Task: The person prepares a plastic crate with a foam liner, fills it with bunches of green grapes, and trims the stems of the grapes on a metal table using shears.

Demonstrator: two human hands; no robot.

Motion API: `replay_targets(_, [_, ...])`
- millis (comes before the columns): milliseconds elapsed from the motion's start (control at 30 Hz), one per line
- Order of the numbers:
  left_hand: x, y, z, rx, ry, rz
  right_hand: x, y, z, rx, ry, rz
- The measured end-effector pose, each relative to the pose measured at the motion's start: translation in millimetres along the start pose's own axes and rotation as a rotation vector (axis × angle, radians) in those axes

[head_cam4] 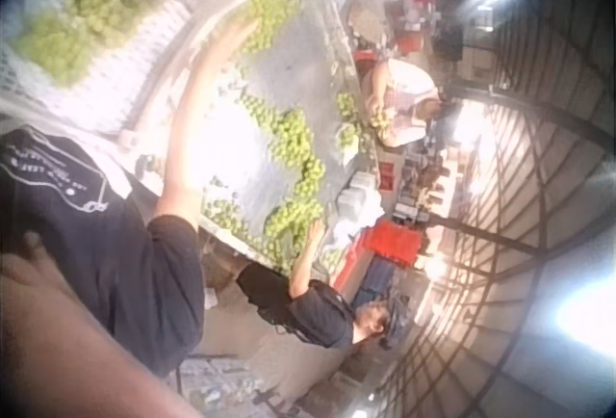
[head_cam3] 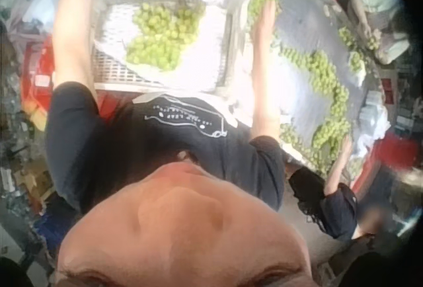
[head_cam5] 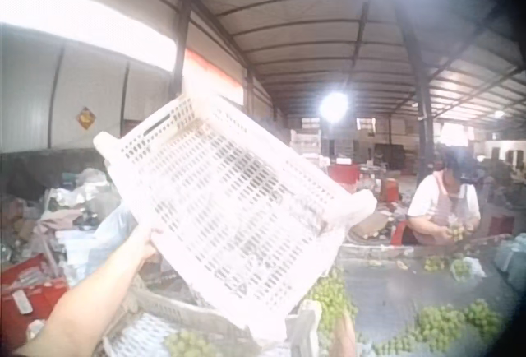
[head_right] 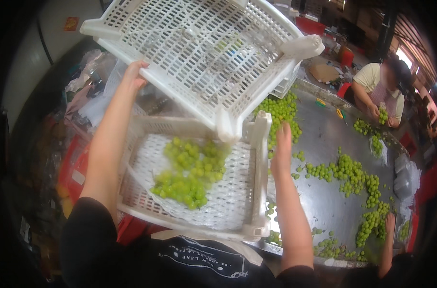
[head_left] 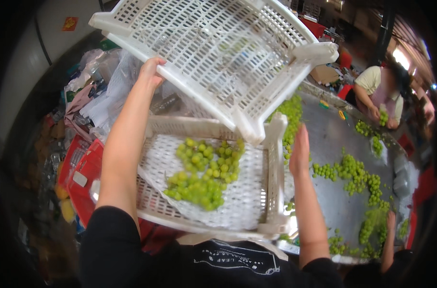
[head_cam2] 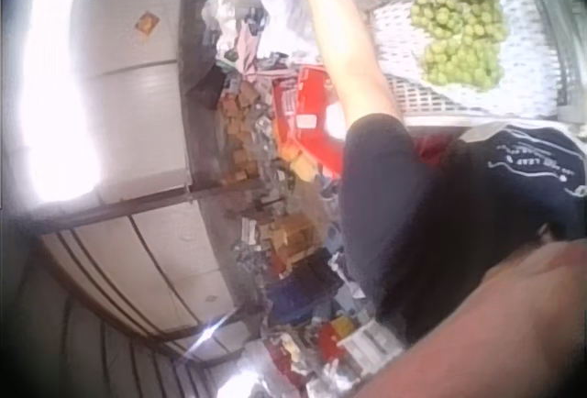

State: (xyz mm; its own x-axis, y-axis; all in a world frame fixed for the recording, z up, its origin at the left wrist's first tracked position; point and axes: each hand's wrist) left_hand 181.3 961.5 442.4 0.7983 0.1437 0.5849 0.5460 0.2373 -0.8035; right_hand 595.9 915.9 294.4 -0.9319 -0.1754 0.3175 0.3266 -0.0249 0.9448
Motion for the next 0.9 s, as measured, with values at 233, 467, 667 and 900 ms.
replay_targets(233, [-17,-7,-18,0.115,-0.012,0.016,56,10,118,-0.359,0.273,0.012])
replay_targets(467, [-41,-107,-83,0.267,0.217,-0.122,143,100,103,-0.514,0.525,-0.068])
replay_targets(667, [-117,-201,-245,0.435,0.006,0.138,280,133,47,-0.635,0.791,-0.293])
replay_targets(900, [-225,-259,-412,0.594,-0.832,0.113,456,106,-46,-0.471,1.173,-0.274])
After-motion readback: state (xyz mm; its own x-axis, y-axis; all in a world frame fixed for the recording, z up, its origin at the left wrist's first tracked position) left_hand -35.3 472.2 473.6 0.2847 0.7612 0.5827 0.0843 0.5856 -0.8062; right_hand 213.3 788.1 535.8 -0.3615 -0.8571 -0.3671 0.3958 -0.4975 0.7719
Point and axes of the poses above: each hand's wrist, its own z-axis towards the middle knuckle, its own x-axis out of the palm, y = z × x, and after that the axes turned 11 degrees about y, right-handed
